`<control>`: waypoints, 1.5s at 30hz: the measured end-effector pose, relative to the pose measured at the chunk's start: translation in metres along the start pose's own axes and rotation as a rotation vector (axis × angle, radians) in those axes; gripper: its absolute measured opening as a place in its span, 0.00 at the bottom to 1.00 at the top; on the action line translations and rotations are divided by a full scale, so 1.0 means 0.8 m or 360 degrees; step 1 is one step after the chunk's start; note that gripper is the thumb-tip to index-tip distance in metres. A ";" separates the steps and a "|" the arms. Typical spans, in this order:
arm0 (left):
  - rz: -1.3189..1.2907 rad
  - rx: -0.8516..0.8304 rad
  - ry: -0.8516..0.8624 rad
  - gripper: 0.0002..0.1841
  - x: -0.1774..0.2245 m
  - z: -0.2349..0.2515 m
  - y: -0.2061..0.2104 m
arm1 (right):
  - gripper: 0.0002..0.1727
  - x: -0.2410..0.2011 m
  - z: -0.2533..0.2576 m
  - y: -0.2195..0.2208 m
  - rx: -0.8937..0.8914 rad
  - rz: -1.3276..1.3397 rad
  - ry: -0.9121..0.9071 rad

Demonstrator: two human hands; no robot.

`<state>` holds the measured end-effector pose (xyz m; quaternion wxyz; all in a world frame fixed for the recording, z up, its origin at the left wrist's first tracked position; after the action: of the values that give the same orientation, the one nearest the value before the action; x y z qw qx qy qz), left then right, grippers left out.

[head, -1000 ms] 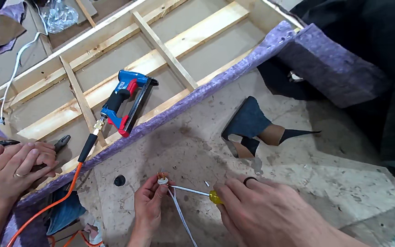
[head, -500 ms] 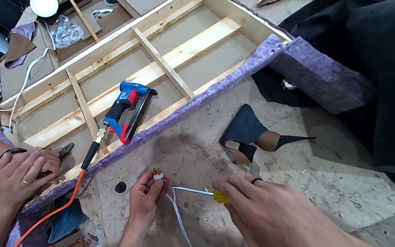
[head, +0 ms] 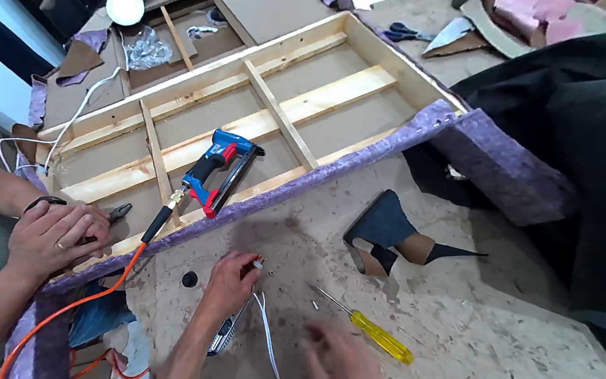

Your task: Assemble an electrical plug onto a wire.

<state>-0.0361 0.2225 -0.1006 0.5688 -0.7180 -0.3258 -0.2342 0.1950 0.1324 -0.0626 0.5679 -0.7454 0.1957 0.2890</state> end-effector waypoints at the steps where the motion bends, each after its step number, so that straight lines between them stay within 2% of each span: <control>1: 0.0035 -0.0035 0.0000 0.18 0.003 0.000 0.004 | 0.28 -0.014 0.007 0.030 -0.0256 0.0206 0.0149; 3: 0.0121 -0.0103 0.0015 0.19 0.008 0.004 0.009 | 0.34 -0.027 0.023 0.083 -0.0597 0.0561 0.0412; 5: 0.0135 -0.0153 0.0029 0.21 0.016 0.001 0.001 | 0.26 -0.037 0.033 0.098 -0.0612 0.0962 0.0518; 6: 0.0106 -0.0077 0.0045 0.22 0.019 -0.006 -0.016 | 0.21 -0.041 0.033 0.095 -0.0577 0.1133 0.0530; 8: 0.0045 0.0342 0.0058 0.20 0.009 -0.035 -0.069 | 0.19 -0.047 0.023 0.081 -0.0527 0.1331 0.0506; 10: 0.0177 0.0821 0.0033 0.17 -0.022 -0.070 -0.113 | 0.20 -0.050 0.013 0.067 -0.0415 0.1414 0.0450; 11: 0.0288 0.0909 -0.0006 0.18 -0.040 -0.083 -0.119 | 0.20 -0.048 0.010 0.061 -0.0327 0.1427 0.0416; 13: 0.0435 0.0806 -0.0100 0.26 -0.071 -0.091 -0.108 | 0.20 -0.045 0.010 0.056 -0.0192 0.1508 0.0388; 14: 0.0481 0.0750 -0.0105 0.28 -0.083 -0.089 -0.097 | 0.19 -0.046 0.011 0.056 -0.0171 0.1584 0.0372; 16: 0.0496 0.0786 -0.0010 0.22 -0.089 -0.087 -0.086 | 0.20 -0.052 0.013 0.054 -0.0194 0.1722 0.0317; 18: 0.0238 0.0830 0.0003 0.18 -0.083 -0.092 -0.088 | 0.21 -0.055 0.016 0.051 -0.0154 0.1750 0.0272; 20: -0.0434 0.0864 -0.0064 0.18 -0.066 -0.104 -0.093 | 0.20 -0.058 0.014 0.042 -0.0021 0.1596 0.0158; 21: -0.0909 0.0818 -0.0111 0.18 -0.051 -0.112 -0.088 | 0.19 -0.059 0.011 0.036 0.0061 0.1479 0.0059; 23: -0.1767 0.0533 -0.0200 0.18 -0.013 -0.127 -0.061 | 0.19 -0.063 0.004 0.025 0.0186 0.1267 -0.0144; 26: -0.2344 0.0155 -0.0351 0.15 0.016 -0.143 -0.020 | 0.18 -0.066 -0.006 0.016 0.0328 0.1104 -0.0314; 29: -0.2345 0.0142 -0.0444 0.23 0.027 -0.152 -0.003 | 0.18 -0.063 -0.013 0.008 0.0422 0.0964 -0.0375; 33: -0.2357 0.0310 -0.0569 0.13 0.026 -0.159 0.003 | 0.18 -0.072 -0.011 -0.002 0.0379 0.0922 -0.0473; 37: -0.2599 0.0312 -0.0757 0.12 0.033 -0.170 0.008 | 0.18 -0.079 -0.018 0.001 0.0374 0.0740 -0.0486; 41: -0.2751 0.0038 -0.0549 0.18 0.044 -0.171 0.009 | 0.14 -0.083 -0.025 -0.009 0.0480 0.0745 -0.0555; 45: -0.2809 -0.0196 -0.0375 0.19 0.047 -0.173 0.011 | 0.16 -0.072 -0.028 -0.017 0.0566 0.0660 -0.0604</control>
<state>0.0007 0.0950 -0.0464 0.1045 -0.2542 -0.8032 -0.5286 0.1648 0.1127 -0.0108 0.6446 -0.5116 0.2815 0.4935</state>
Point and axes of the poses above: each hand's wrist, its own z-axis towards the middle knuckle, its own y-axis out of the palm, x = y × z, the point moved 8 cm from there along z, towards the middle knuckle, and after that the axes turned 6 degrees about x, right-handed, at the moved point
